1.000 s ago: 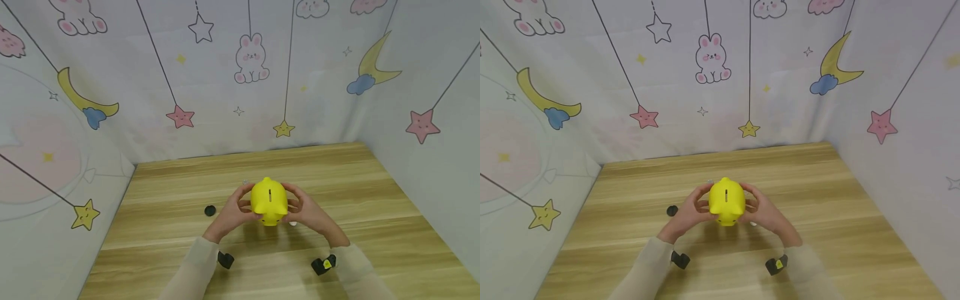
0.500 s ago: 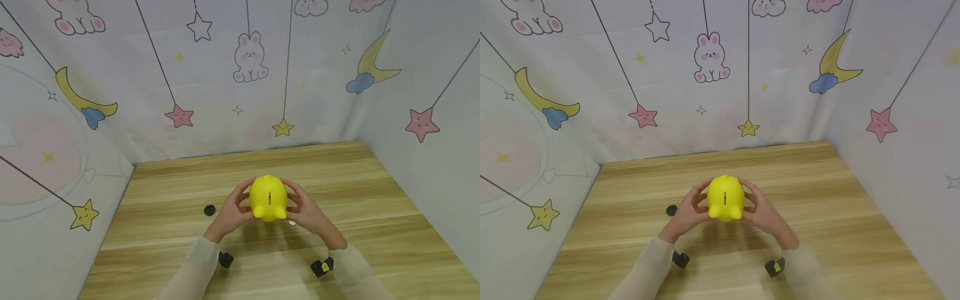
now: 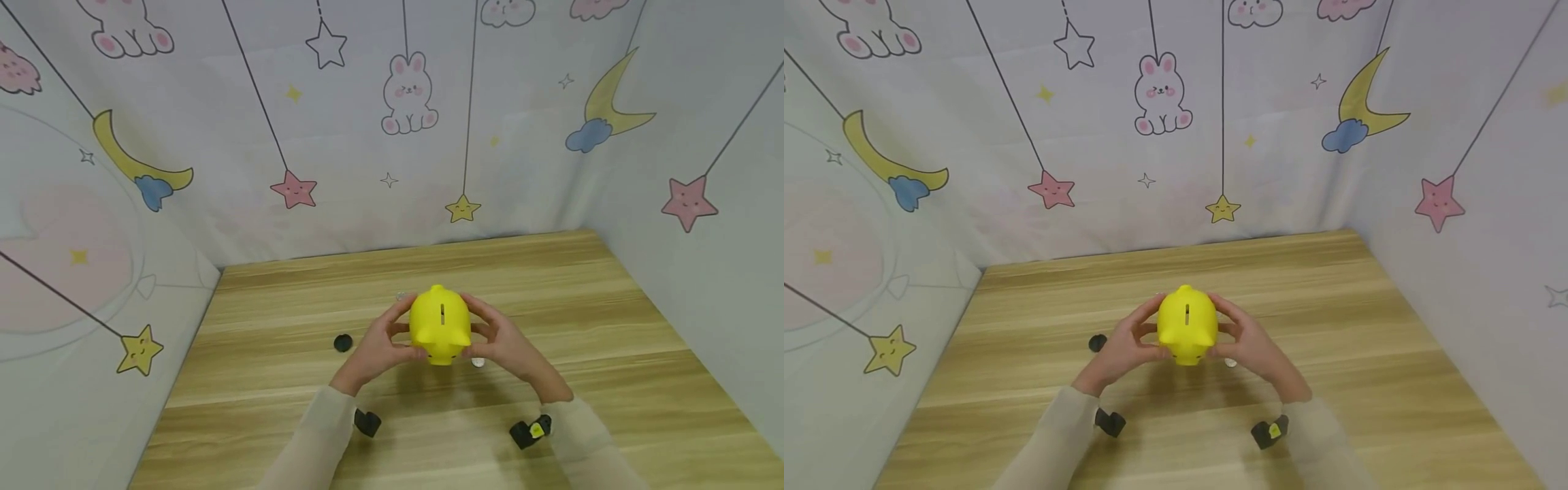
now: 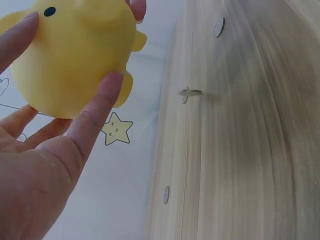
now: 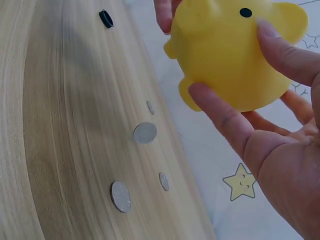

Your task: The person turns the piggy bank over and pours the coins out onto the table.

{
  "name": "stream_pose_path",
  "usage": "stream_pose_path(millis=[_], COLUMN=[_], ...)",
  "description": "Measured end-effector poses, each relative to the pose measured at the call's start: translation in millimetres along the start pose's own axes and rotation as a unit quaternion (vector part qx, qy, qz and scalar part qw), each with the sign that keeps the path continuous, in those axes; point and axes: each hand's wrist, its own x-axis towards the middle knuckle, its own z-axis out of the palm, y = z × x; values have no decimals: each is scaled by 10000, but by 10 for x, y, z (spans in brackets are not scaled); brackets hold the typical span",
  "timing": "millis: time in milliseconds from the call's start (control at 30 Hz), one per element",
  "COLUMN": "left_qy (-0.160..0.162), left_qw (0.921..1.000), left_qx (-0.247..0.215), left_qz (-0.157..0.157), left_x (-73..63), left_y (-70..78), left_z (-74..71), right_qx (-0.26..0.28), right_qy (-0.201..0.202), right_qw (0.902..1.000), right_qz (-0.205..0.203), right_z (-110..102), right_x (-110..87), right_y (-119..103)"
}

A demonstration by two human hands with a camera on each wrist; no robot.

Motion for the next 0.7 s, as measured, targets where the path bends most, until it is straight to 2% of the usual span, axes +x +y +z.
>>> stream_pose_path(millis=[167, 300, 400, 533, 700], left_qy=[96, 161, 258, 488, 680], left_qw=[9990, 9982, 9964, 9920, 9811], left_qx=[329, 133, 11, 318, 1056], left_qz=[-299, -556, -811, -1118, -1471], left_x=[-2, -1, 10, 31, 36], left_y=[-1, 8, 10, 5, 24], left_z=[1, 16, 35, 63, 103], right_qx=[138, 366, 268, -65, -423], right_qy=[6, 65, 195, 300, 270], right_qw=[9985, 9941, 9914, 9885, 9838], right_qz=[523, 1015, 1267, 1483, 1724], right_z=[-28, -33, -24, 13, 77], right_x=[-19, -26, -17, 4, 40], right_y=[-16, -48, -64, -60, -42])
